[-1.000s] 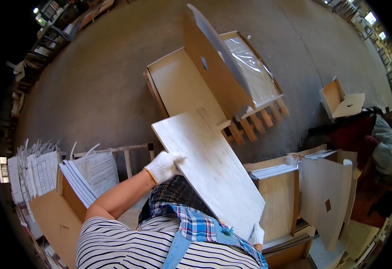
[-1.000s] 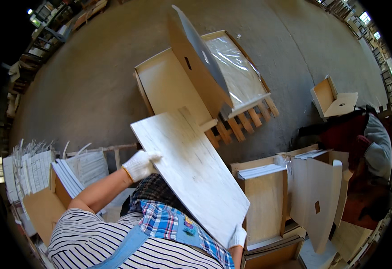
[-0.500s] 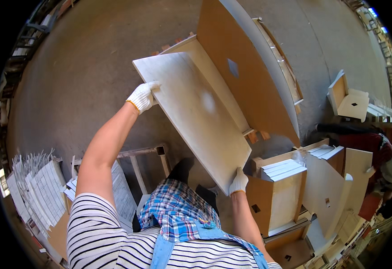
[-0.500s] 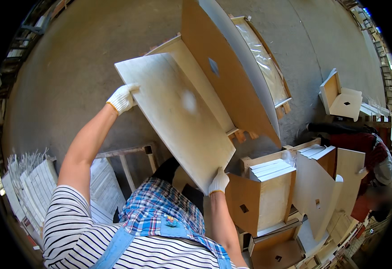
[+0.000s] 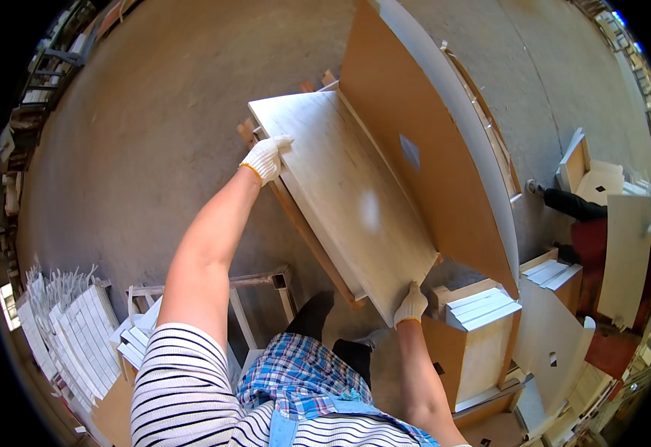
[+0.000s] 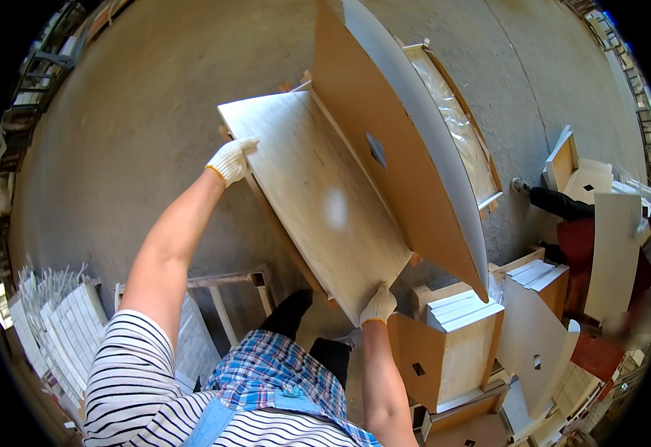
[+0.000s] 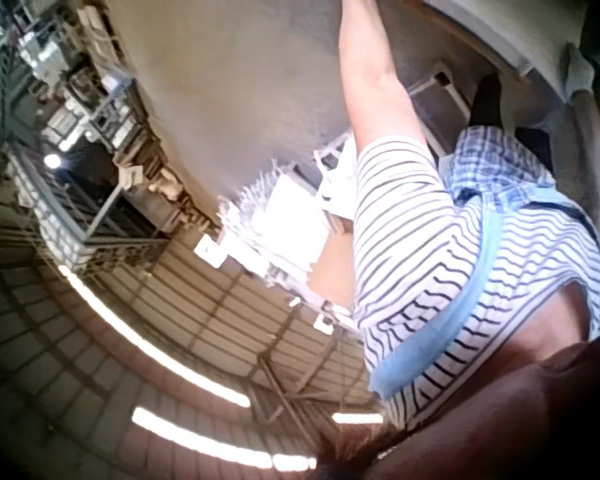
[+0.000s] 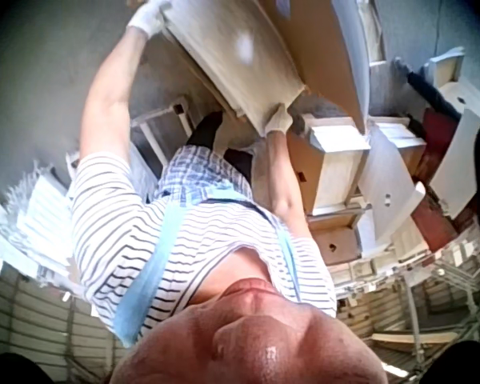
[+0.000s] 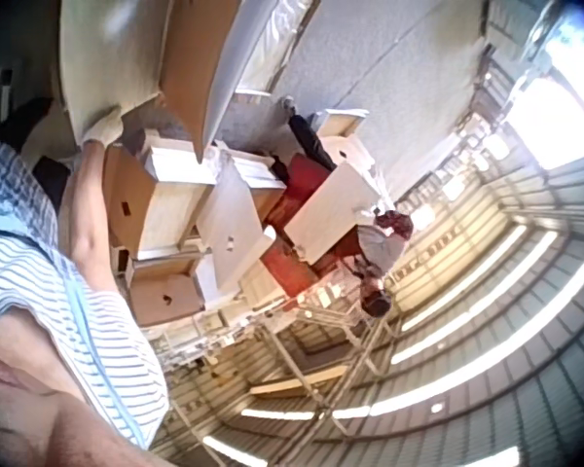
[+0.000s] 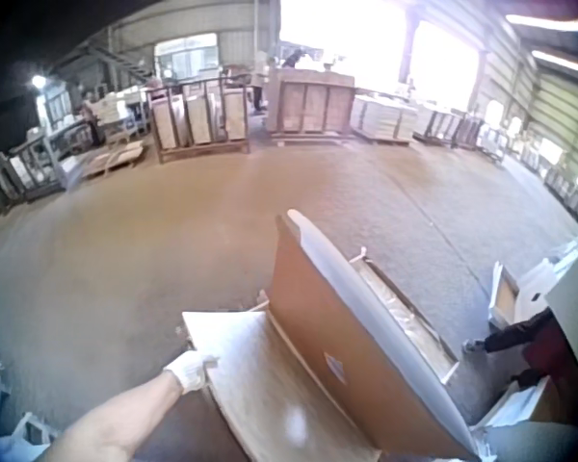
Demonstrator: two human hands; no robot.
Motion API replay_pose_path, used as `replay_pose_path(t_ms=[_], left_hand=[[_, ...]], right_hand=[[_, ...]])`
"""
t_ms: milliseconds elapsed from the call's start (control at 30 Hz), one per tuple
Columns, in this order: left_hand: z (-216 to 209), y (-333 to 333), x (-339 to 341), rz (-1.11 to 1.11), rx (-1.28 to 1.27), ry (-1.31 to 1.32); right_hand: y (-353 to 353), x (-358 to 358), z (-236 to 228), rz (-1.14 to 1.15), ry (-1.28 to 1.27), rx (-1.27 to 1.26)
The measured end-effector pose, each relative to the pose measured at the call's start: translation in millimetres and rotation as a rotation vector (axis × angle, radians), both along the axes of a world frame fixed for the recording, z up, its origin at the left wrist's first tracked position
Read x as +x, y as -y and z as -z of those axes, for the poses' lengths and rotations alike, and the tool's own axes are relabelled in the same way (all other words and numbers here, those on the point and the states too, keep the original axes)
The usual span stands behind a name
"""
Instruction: The person repeatedly picks up white flat-pack furniture panels, wraps each in a clear plastic sheet, and places them into cardboard boxes on a wooden pallet. The person also handles cardboard box flaps and inserts panels into boxes one at a time.
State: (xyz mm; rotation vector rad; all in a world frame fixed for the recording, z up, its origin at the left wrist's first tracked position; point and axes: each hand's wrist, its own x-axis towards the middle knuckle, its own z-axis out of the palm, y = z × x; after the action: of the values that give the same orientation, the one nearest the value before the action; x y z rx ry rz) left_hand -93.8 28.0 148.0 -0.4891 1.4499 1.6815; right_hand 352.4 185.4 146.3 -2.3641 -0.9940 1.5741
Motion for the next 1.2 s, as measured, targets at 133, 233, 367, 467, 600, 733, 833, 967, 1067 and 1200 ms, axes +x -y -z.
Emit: replay_pose_path(t_ms=[133, 233, 367, 467, 600, 733, 833, 967, 1067, 1200], left_hand=[[-1.9, -15.6, -9.3, 0.015, -0.051, 0.004], [7.8, -19.2, -17.4, 0.018, -0.051, -0.010], [20.7, -13.6, -19.9, 0.013, -0.008, 0.033], [48.9, -4.8, -19.6, -0.022, 0.019, 0.089], [76.1, 23.0, 1.1, -0.153, 0.204, -0.030], [22.0, 11.7, 88.8, 0.091, 0.239, 0.194], [48.6, 13.2, 128.9, 0.050, -0.055, 0.238], [119.7, 26.1, 137.3, -0.046, -0.156, 0.290], [148.3, 35.9, 138.7, -0.009, -0.166, 0.264], [138.6, 21.4, 138.5, -0.034, -0.263, 0.202]], right_hand=[[-1.8, -23.0, -10.2, -0.004, 0.025, -0.003], [-0.1, -28.7, -6.2, -0.064, 0.014, 0.018], [4.7, -31.1, 9.3, 0.043, -0.034, 0.041], [9.4, -22.7, 29.7, 0.072, -0.069, 0.034], [20.8, -7.5, 68.0, -0.024, -0.060, 0.038], [13.9, 16.2, 105.5, -0.142, 0.007, 0.032], [10.8, -3.1, 94.1, -0.409, 0.107, -0.104], [7.4, -5.0, 33.9, -0.600, -0.024, -0.345], [29.4, 22.1, 2.1, -0.333, -0.240, -0.270], [54.8, 76.3, -18.4, -0.406, -0.186, -0.291]])
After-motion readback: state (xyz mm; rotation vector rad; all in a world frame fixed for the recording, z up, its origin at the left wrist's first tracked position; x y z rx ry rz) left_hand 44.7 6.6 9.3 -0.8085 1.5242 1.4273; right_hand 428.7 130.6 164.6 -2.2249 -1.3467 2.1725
